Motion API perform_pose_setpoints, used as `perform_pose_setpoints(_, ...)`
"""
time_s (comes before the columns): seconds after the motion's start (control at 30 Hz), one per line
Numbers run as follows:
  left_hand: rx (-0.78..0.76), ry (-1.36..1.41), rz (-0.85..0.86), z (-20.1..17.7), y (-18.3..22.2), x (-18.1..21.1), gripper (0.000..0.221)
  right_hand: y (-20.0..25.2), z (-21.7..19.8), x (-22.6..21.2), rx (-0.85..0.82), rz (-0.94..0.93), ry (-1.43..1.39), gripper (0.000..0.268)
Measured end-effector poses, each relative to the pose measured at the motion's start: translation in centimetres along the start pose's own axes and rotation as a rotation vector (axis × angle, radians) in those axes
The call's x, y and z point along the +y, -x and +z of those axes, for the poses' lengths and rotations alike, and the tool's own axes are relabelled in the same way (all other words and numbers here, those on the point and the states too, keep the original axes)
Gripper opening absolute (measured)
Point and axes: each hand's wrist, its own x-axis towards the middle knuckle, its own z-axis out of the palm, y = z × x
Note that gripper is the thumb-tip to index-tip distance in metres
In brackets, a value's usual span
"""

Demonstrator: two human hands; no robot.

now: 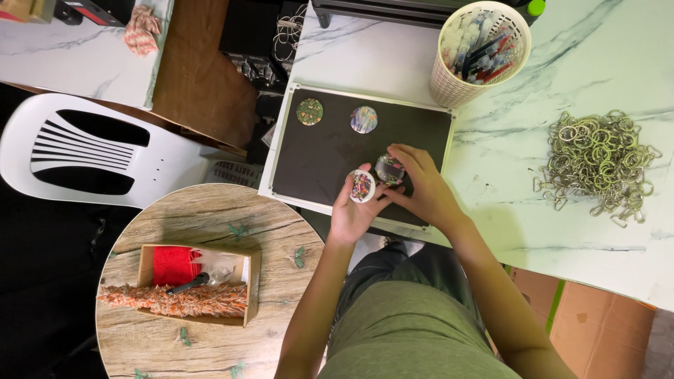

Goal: Cleaning a display frame and arranging decorative button magnets on it at a workstation.

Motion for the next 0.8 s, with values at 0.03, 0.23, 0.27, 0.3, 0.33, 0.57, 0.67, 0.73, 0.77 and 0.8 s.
perform_pose_setpoints(0.03,0.0,0.0,0.001,0.0,0.0,0.0,0.047,0.1,0.2,0.2,-0.001,-0.001,-0.001,0.079)
perform_pose_setpoints(0.23,0.039,0.03,0.042,0.4,-0.1,-0.1,0.046,0.5,0.7,1.3,0.085,0.071,0.102,0.072)
perform_pose_setpoints(0.27,0.06,0.059,0.018,0.4,-0.1,-0.2,0.046,0.6,0.7,1.3,0.075,0.079,0.104,0.072)
perform_pose_setpoints(0.3,0.08,0.087,-0.004,0.5,-0.2,-0.2,0.047,0.6,0.7,1.4,0.065,0.086,0.105,0.072)
perform_pose_setpoints(0.33,0.08,0.087,-0.006,0.2,-0.2,-0.2,0.047,0.5,0.6,1.4,0.066,0.087,0.105,0.072)
perform_pose_setpoints(0.57,0.059,-0.014,-0.024,-1.2,-0.3,-0.3,0.051,-0.2,-0.2,0.9,-0.035,0.133,0.033,0.072)
perform_pose_setpoints(0.67,0.063,-0.074,-0.08,-0.6,-0.3,0.3,0.051,-1.2,-1.7,0.6,-0.174,0.072,0.073,0.075)
perform_pose_setpoints(0.73,0.059,-0.098,-0.124,-0.6,-0.4,0.5,0.051,-1.6,-2.7,0.6,-0.261,0.018,0.109,0.079)
perform_pose_setpoints(0.77,0.047,-0.105,-0.142,-0.7,-0.4,0.6,0.052,-1.6,-2.9,0.7,-0.338,-0.005,0.103,0.083)
perform_pose_setpoints(0.8,0.035,-0.111,-0.161,-0.8,-0.4,0.7,0.052,-1.7,-3.1,0.9,-0.415,-0.028,0.096,0.087)
